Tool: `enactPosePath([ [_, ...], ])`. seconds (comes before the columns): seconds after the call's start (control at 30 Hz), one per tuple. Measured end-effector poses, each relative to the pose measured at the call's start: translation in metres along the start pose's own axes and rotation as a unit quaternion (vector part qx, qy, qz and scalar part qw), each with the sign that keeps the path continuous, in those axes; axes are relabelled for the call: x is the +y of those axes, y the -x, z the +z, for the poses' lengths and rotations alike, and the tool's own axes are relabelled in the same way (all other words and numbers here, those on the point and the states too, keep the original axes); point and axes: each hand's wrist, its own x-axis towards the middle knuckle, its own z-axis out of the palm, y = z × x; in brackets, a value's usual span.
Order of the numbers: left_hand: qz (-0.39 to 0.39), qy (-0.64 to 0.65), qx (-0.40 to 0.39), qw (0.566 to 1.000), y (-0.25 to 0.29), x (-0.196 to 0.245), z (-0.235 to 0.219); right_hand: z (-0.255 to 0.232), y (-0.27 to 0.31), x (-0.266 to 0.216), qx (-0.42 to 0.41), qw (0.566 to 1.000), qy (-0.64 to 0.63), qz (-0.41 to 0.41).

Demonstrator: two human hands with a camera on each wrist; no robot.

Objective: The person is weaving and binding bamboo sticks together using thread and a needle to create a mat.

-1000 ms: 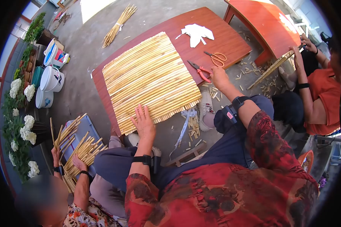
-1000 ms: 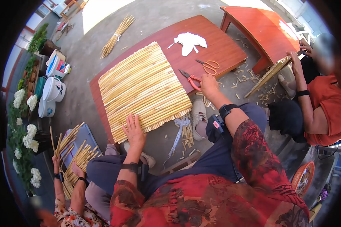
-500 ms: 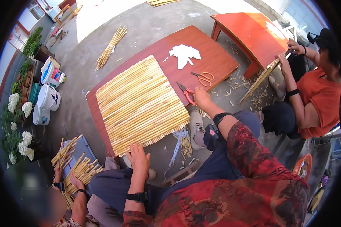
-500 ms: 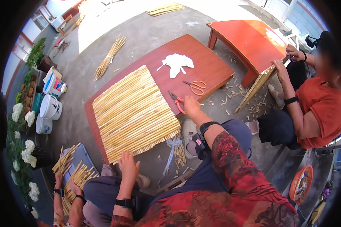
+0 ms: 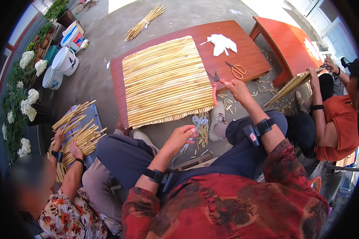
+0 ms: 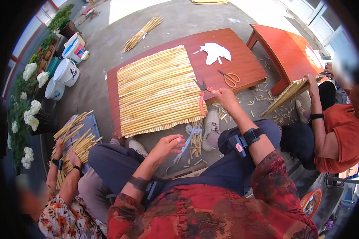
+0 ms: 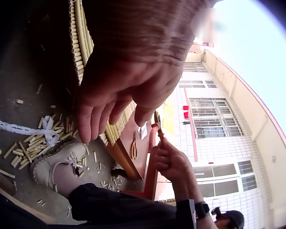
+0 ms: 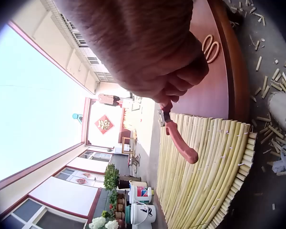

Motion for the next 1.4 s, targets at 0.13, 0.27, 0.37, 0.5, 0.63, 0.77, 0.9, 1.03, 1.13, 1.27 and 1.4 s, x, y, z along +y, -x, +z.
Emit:
enactPosePath([
  [0.13, -0.002, 0.057, 0.001, 0.998, -0.005, -0.014, 0.005, 0.027, 0.045, 0.003, -0.126, 0.991, 0.035, -0.011],
  [0.27, -0.014, 0.16, -0.038, 0.986, -0.007, -0.03, -0.004, 0.059, 0.074, 0.027, -0.197, 0.979, 0.026, -0.044],
  [0.37, -0.023, 0.174, -0.032, 0.984, -0.008, -0.039, -0.009, 0.08, 0.075, 0.038, -0.199, 0.973, 0.077, -0.087],
  [0.5, -0.019, 0.164, 0.027, 0.986, -0.012, -0.046, -0.016, 0.102, 0.071, 0.036, -0.203, 0.974, 0.03, -0.095],
  [0.63, -0.027, 0.141, 0.063, 0.988, -0.023, -0.057, -0.028, 0.117, 0.068, 0.037, -0.198, 0.972, 0.065, -0.113],
  [0.77, -0.015, 0.138, 0.089, 0.986, -0.03, -0.062, -0.033, 0.129, 0.062, 0.046, -0.18, 0.976, 0.063, -0.103],
  [0.9, -0.006, 0.149, 0.106, 0.983, -0.033, -0.064, -0.035, 0.13, 0.059, 0.045, -0.189, 0.973, 0.075, -0.105],
  [1.03, -0.007, 0.134, 0.11, 0.985, -0.035, -0.064, -0.033, 0.132, 0.063, 0.039, -0.181, 0.976, 0.08, -0.09],
  [1.13, 0.019, 0.193, 0.115, 0.974, -0.035, -0.059, -0.027, 0.136, 0.069, 0.034, -0.199, 0.978, 0.043, -0.052],
  [1.27, 0.024, 0.197, 0.123, 0.972, -0.035, -0.058, -0.028, 0.14, 0.072, 0.035, -0.175, 0.981, 0.065, -0.046],
  [1.4, 0.023, 0.186, 0.116, 0.975, -0.037, -0.058, -0.027, 0.141, 0.07, 0.034, -0.164, 0.978, 0.115, -0.056],
])
